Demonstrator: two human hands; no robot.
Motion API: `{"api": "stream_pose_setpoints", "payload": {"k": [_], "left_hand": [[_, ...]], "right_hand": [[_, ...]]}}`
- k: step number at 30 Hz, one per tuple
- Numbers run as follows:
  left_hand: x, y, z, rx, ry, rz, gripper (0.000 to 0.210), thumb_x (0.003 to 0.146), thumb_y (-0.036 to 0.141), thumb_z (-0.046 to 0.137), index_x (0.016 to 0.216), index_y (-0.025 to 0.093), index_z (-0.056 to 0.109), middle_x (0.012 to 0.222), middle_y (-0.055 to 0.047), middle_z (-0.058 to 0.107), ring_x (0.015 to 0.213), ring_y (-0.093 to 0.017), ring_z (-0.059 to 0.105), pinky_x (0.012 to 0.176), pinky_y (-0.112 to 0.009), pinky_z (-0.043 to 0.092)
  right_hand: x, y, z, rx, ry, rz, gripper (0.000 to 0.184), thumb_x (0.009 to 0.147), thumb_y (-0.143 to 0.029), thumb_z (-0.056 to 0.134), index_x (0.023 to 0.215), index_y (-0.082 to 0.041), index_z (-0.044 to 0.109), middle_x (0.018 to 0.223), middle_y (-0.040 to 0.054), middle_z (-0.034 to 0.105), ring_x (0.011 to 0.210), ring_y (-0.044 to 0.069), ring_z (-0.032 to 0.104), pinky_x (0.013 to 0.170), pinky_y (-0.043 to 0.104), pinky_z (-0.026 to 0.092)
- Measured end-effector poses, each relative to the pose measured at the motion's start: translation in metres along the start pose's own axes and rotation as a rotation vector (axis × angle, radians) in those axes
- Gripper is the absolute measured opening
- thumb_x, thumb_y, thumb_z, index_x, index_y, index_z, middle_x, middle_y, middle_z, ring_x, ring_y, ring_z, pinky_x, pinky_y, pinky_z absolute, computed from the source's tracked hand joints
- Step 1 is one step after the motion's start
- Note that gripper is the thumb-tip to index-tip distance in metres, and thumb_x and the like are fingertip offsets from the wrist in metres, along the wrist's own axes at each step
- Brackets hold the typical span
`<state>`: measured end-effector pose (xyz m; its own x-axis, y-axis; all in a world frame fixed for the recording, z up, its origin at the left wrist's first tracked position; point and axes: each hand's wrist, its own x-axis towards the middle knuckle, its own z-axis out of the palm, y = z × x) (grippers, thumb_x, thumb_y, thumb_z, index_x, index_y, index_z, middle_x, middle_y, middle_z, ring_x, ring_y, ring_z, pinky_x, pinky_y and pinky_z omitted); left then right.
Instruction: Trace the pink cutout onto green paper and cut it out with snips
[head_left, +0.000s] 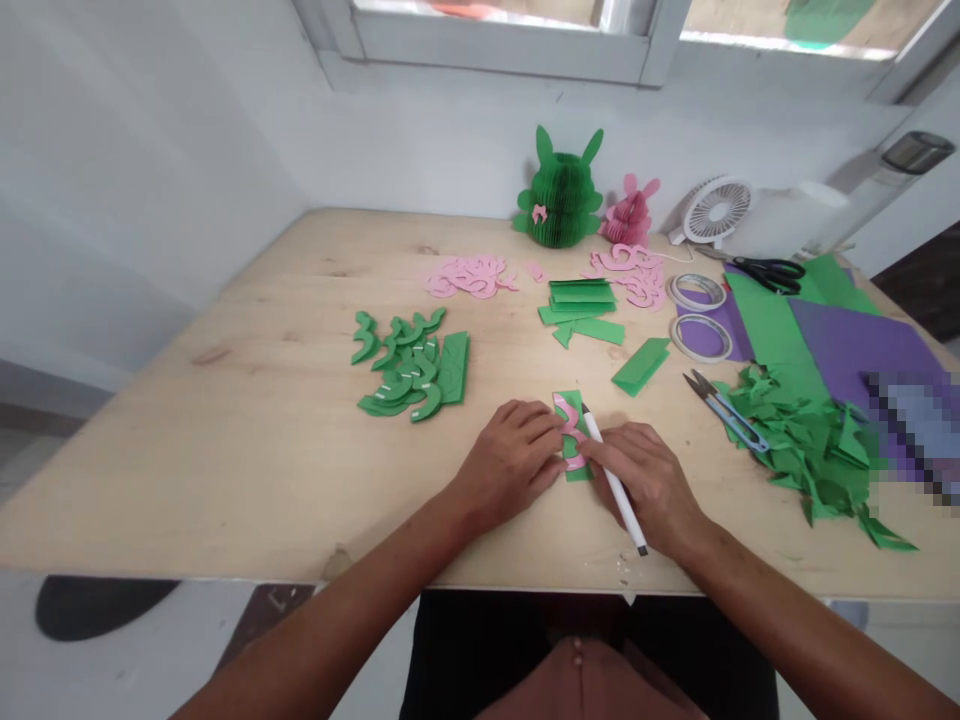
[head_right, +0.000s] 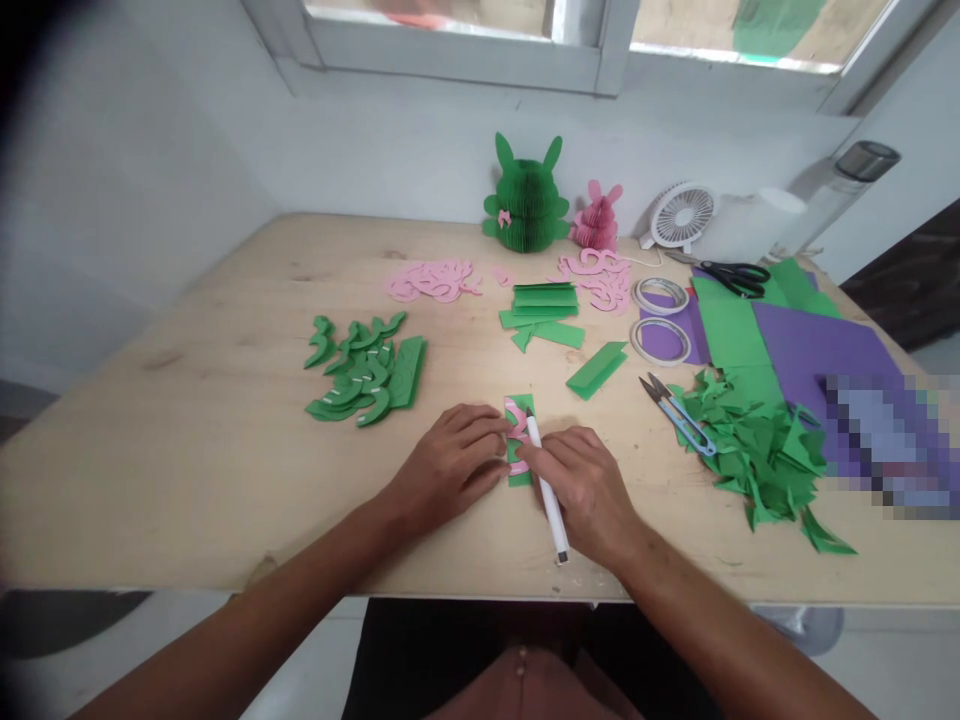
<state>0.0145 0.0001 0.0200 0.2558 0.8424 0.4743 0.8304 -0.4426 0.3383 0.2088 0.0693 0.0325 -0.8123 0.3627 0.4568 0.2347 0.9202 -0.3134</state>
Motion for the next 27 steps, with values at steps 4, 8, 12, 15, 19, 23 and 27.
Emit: {"api": "stream_pose_setpoints", "payload": {"k": [4, 8, 12, 15, 19, 23, 27], "left_hand": [[-0.0007, -0.0006, 0.0009, -0.007, -0.014, -0.004, 0.008, 0.085, 0.022, 0.055, 0.081, 0.019, 0.06, 0.108, -0.006, 0.067, 0.106, -0.024, 0.054, 0.093, -0.042, 0.041], [-0.0014, -0.0015, 0.0018, -0.006, -0.03, -0.005, 0.007, 0.085, 0.023, 0.056, 0.081, 0.018, 0.06, 0.105, -0.006, 0.067, 0.106, -0.025, 0.053, 0.093, -0.042, 0.041], [-0.0011, -0.001, 0.0012, -0.005, -0.032, -0.009, 0.007, 0.084, 0.023, 0.056, 0.082, 0.019, 0.06, 0.103, -0.007, 0.067, 0.106, -0.024, 0.054, 0.093, -0.042, 0.041], [-0.0004, -0.0001, 0.0002, -0.004, -0.019, -0.006, 0.008, 0.084, 0.023, 0.056, 0.081, 0.019, 0.061, 0.103, -0.007, 0.067, 0.105, -0.023, 0.054, 0.093, -0.042, 0.042], [-0.0001, 0.0006, -0.0005, 0.004, -0.005, 0.002, 0.009, 0.085, 0.023, 0.055, 0.081, 0.018, 0.061, 0.102, -0.006, 0.068, 0.105, -0.023, 0.054, 0.092, -0.041, 0.042], [-0.0004, 0.0007, -0.0004, 0.002, -0.011, -0.005, 0.007, 0.084, 0.023, 0.056, 0.081, 0.019, 0.06, 0.101, -0.006, 0.068, 0.105, -0.023, 0.054, 0.093, -0.041, 0.042], [-0.001, 0.0006, -0.0001, -0.003, -0.017, -0.007, 0.007, 0.085, 0.023, 0.055, 0.08, 0.019, 0.059, 0.101, -0.006, 0.068, 0.106, -0.023, 0.054, 0.093, -0.041, 0.041]], "right_hand": [[0.0, -0.0003, -0.0013, 0.006, -0.008, -0.006, 0.027, 0.087, -0.006, 0.048, 0.109, -0.014, 0.062, 0.086, 0.0093, 0.07, 0.084, 0.023, 0.062, 0.075, 0.037, 0.043], [-0.0001, -0.0003, -0.0027, 0.003, -0.022, -0.014, 0.029, 0.085, -0.004, 0.049, 0.109, -0.015, 0.062, 0.086, 0.009, 0.07, 0.085, 0.023, 0.062, 0.076, 0.037, 0.043], [-0.0008, -0.0002, -0.0019, -0.011, -0.018, -0.018, 0.032, 0.086, -0.005, 0.049, 0.113, -0.017, 0.062, 0.087, 0.0087, 0.071, 0.086, 0.023, 0.063, 0.077, 0.037, 0.043], [-0.0019, 0.0003, 0.0, -0.012, 0.003, -0.025, 0.037, 0.085, -0.004, 0.05, 0.117, -0.019, 0.06, 0.089, 0.0084, 0.072, 0.087, 0.023, 0.063, 0.078, 0.038, 0.044], [-0.0031, 0.0007, 0.0014, -0.017, 0.006, -0.024, 0.035, 0.085, -0.005, 0.051, 0.116, -0.019, 0.061, 0.089, 0.0089, 0.072, 0.084, 0.023, 0.063, 0.077, 0.038, 0.044], [-0.0038, 0.0008, 0.0015, -0.028, -0.003, -0.021, 0.031, 0.085, -0.005, 0.052, 0.112, -0.018, 0.062, 0.089, 0.009, 0.071, 0.084, 0.022, 0.063, 0.076, 0.037, 0.043], [-0.0046, 0.0013, 0.002, -0.027, -0.003, -0.023, 0.029, 0.085, -0.006, 0.053, 0.11, -0.018, 0.062, 0.089, 0.0086, 0.071, 0.086, 0.023, 0.063, 0.077, 0.037, 0.043]]}}
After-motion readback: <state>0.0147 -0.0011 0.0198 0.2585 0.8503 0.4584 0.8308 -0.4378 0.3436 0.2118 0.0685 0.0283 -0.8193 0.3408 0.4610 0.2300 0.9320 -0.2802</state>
